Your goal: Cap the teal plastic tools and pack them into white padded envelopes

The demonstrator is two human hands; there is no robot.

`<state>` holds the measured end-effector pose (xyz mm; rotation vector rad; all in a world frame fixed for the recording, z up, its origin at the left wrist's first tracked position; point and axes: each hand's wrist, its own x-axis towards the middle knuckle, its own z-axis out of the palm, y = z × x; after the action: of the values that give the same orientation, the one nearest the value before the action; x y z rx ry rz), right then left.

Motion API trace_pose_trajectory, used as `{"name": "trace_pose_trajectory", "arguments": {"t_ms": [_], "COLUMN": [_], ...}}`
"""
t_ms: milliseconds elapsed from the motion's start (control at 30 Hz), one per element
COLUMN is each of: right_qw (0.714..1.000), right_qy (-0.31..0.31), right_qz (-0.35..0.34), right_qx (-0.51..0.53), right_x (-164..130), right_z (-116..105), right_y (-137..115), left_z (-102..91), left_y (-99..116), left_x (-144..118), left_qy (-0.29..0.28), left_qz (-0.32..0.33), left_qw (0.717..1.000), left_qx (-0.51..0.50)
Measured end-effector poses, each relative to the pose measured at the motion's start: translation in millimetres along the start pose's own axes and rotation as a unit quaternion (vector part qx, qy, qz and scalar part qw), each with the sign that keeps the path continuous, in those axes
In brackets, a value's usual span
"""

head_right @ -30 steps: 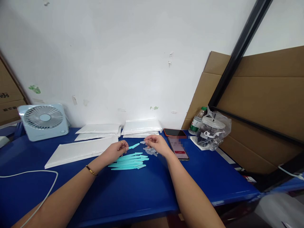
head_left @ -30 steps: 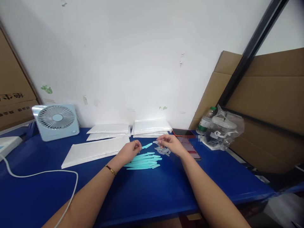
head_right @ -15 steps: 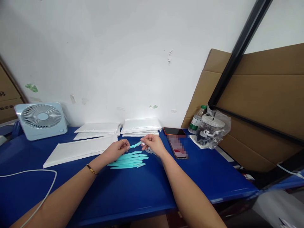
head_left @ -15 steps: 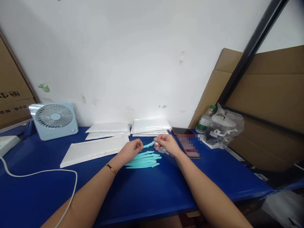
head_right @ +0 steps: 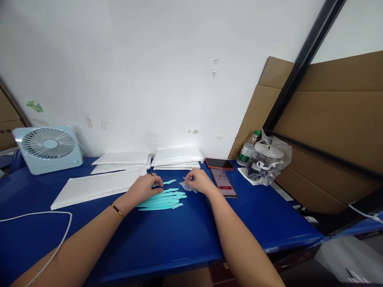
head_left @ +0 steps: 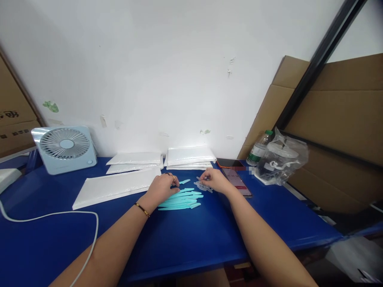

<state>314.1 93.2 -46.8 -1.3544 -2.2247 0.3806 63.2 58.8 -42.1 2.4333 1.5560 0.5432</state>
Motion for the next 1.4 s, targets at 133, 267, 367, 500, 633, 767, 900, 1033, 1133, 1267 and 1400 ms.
{"name": "trace_pose_trajectory", "arguments": {"t_ms": [133,267,367,500,633,767,900,1033,1133,1267,1400], "right_qw": [0.998,0.995,0.995,0.996,0.995,0.994,0.994,0.995,0.995,0.994,0.990], "right_qy": [-0.030,-0.020,-0.022,-0.036,-0.054,-0.060,-0.055,-0.047,-0.038,-0.043,-0.115], "right_qz": [-0.038,-0.069,-0.072,-0.065,-0.077,-0.089,-0.096,-0.088,-0.090,-0.081,-0.056], "right_qx": [-0.045,-0.073,-0.071,-0.050,-0.034,-0.013,0.013,0.011,0.015,0.055,0.059], "right_x": [-0.4,1.1,2.2,2.2,0.7,-0.4,1.6,6.0,6.1,-2.2,-10.3], "right_z": [5.9,10.0,12.0,11.9,8.1,7.7,15.8,24.5,19.6,-3.1,-16.1], "right_y": [-2.6,-1.4,1.0,1.7,-1.6,-7.3,-14.2,-18.9,-16.1,-5.4,1.4], "left_z": [-0.4,2.2,2.8,2.3,4.6,10.8,18.4,21.4,16.5,3.2,-3.2], "left_y": [1.3,1.7,2.1,3.6,3.5,-0.3,-4.1,-4.5,-3.1,-2.7,-3.5], "left_x": [-1.2,-1.5,-2.2,-3.0,-2.5,0.9,6.0,8.3,6.9,1.3,-4.6], "left_qy": [-0.034,-0.051,-0.055,-0.058,-0.030,-0.012,0.004,0.006,0.021,-0.001,-0.065], "left_qz": [-0.010,-0.051,-0.057,-0.058,-0.073,-0.055,-0.014,0.003,0.009,-0.003,0.007], "left_qw": [0.999,0.997,0.996,0.996,0.997,0.998,1.000,1.000,1.000,1.000,0.997], "left_qx": [-0.003,-0.019,-0.038,-0.032,-0.015,-0.022,-0.023,-0.010,0.003,-0.024,-0.036]}}
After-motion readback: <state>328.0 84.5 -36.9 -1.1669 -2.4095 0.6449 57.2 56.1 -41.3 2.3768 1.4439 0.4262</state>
